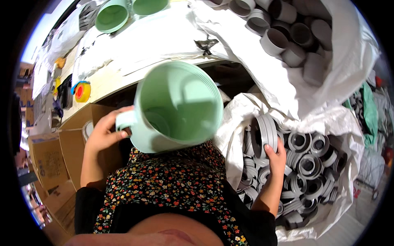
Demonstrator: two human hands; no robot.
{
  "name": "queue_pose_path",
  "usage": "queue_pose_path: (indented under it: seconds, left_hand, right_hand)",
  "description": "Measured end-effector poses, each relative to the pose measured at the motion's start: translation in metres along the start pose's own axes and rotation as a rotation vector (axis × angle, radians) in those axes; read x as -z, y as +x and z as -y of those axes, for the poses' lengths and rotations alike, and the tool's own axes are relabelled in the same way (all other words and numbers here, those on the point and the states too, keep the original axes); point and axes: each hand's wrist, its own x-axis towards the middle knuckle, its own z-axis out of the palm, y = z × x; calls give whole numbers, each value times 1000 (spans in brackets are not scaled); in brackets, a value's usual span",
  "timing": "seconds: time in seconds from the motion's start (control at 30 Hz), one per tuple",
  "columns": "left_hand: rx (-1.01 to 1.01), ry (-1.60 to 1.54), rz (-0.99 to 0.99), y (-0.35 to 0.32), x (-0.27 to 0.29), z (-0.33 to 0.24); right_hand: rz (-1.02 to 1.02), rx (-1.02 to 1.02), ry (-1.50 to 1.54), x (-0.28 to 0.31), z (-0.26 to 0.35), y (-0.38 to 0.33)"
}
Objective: The person assembles light green plastic pitchers by attaching gray lids and placing them into clear plastic bags. They repeatedly pick up pitcher bodies and lids from a table and a large white sack, secure the lids, and bag the finished units before placing them into a cardboard box.
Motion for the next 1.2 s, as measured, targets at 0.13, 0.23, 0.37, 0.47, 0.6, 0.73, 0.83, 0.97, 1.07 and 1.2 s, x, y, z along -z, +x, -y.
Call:
queue_pose_path:
  seconds: [0.13, 0.23, 0.37, 0.47, 0.6, 0.73, 0.83, 0.97, 1.07, 1.2]
  left_hand:
    - [-189, 187, 73, 12, -23, -12]
    - [-154, 250, 20, 33, -48, -18]
    - [-30, 110, -97, 34, -47, -6]
    - [-147, 114, -141, 37, -39, 18]
    - [-313, 160, -152, 50, -29, 31]
    - [-259, 151, -198, 45, -55, 19]
    - [-181, 212, -148, 37, -60, 6]
    - [-173, 53, -112, 45, -43, 7]
    - [-250, 70, -150, 44, -49, 1]
    - [-252, 124, -108, 48, -60, 1]
  right_hand:
    - [7, 704, -256, -78, 109, 1]
    - [171, 976, -384, -101, 137, 41]
    - [275, 1096, -396, -108, 153, 43]
    - [335, 1109, -408, -114, 159, 43]
    - [406, 1090, -440, -115, 170, 46]
    - [385, 941, -553, -122, 181, 36]
    - [348, 925, -501, -122, 173, 39]
    - [554, 976, -457, -111, 187, 60]
    - [302, 976, -384, -100, 208, 109]
    - [516, 677, -299, -163, 184, 140]
